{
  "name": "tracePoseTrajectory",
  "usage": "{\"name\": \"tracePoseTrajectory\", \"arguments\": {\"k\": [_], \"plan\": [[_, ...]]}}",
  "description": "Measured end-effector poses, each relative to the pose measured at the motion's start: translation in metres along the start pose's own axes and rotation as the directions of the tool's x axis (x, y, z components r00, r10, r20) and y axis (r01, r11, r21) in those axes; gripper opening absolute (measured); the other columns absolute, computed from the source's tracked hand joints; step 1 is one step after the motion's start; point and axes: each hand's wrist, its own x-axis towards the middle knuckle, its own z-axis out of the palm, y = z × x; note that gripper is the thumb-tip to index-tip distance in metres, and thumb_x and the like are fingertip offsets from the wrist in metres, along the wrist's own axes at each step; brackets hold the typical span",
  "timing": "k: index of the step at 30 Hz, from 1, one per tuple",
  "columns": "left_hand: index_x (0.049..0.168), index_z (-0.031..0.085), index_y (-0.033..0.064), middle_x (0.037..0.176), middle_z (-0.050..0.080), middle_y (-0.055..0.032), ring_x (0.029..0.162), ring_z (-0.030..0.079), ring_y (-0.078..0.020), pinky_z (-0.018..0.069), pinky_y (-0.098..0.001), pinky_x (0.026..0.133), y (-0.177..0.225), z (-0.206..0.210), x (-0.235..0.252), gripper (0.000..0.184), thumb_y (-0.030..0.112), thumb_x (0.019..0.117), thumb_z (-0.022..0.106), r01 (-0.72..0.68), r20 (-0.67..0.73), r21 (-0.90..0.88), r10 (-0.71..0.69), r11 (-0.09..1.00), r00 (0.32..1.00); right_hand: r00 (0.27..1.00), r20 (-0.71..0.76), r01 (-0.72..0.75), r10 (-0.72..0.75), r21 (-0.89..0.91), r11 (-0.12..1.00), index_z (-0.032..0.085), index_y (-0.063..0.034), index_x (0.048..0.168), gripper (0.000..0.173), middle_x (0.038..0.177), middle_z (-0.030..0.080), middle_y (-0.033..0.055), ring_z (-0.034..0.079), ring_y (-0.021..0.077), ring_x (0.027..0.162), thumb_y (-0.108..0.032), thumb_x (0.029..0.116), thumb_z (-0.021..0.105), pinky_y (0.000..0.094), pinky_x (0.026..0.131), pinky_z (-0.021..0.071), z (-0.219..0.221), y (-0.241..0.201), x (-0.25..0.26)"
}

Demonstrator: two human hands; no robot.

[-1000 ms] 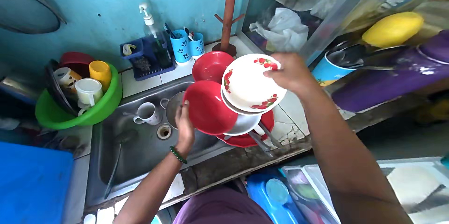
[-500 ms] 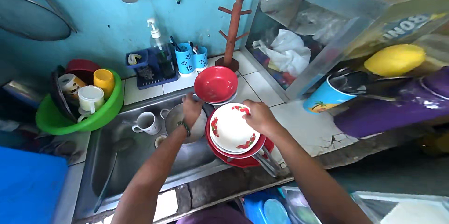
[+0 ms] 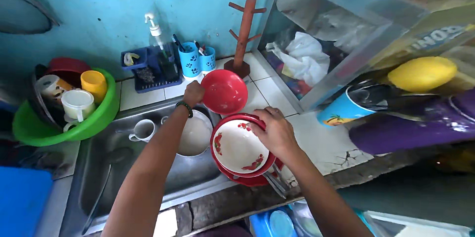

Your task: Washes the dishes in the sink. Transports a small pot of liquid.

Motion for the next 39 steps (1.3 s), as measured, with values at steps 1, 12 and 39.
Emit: {"name": "tracePoseTrajectory", "arguments": {"k": [1, 12, 39], "plan": [[0.123, 0.056, -0.0104, 0.113, 0.063, -0.0290, 0.094, 0.068, -0.0361, 0.0565, -0.0519, 0.083, -0.002, -0.002, -0.003, 0.032, 0.015, 0.1031, 0.055, -0.014, 0.015, -0.042, 0.015, 0.999, 1.000, 0.998, -0.064, 0.033, -0.031, 0.032, 0.999, 0.072, 0.0040, 0.114, 0.028, 0.108, 0.069, 0.0261, 0.066, 0.0454, 0.105, -0.014, 0.0925, 0.075, 0.0610, 0.086, 0.0541, -0.001, -0.004, -0.001], [0.133, 0.047, 0.0047, 0.099, 0.061, -0.0085, 0.075, 0.063, -0.0140, 0.0560, -0.0287, 0.064, -0.061, -0.060, -0.103, 0.030, 0.008, 0.1040, 0.044, 0.122, 0.135, -0.735, -0.032, 0.667, 0.990, 0.981, -0.010, 0.168, -0.194, 0.545, 0.821, 0.069, 0.0058, 0.116, 0.029, 0.087, 0.070, 0.0130, 0.066, 0.0156, 0.075, -0.013, 0.0941, 0.064, 0.0295, 0.070, 0.0562, 0.043, -0.110, -0.042], [0.147, 0.045, 0.0136, 0.124, 0.061, -0.0288, 0.105, 0.063, -0.0478, 0.0501, -0.0661, 0.083, -0.125, -0.061, -0.155, 0.057, 0.049, 0.1029, 0.055, -0.092, -0.206, -0.072, 0.075, 0.993, 0.976, 0.489, 0.262, -0.532, 0.832, 0.846, 0.046, 0.046, 0.0107, 0.143, 0.039, 0.143, 0.049, 0.0318, 0.049, 0.0374, 0.133, -0.010, 0.1103, 0.040, 0.0494, 0.111, 0.0405, 0.230, -0.121, 0.035]]}}
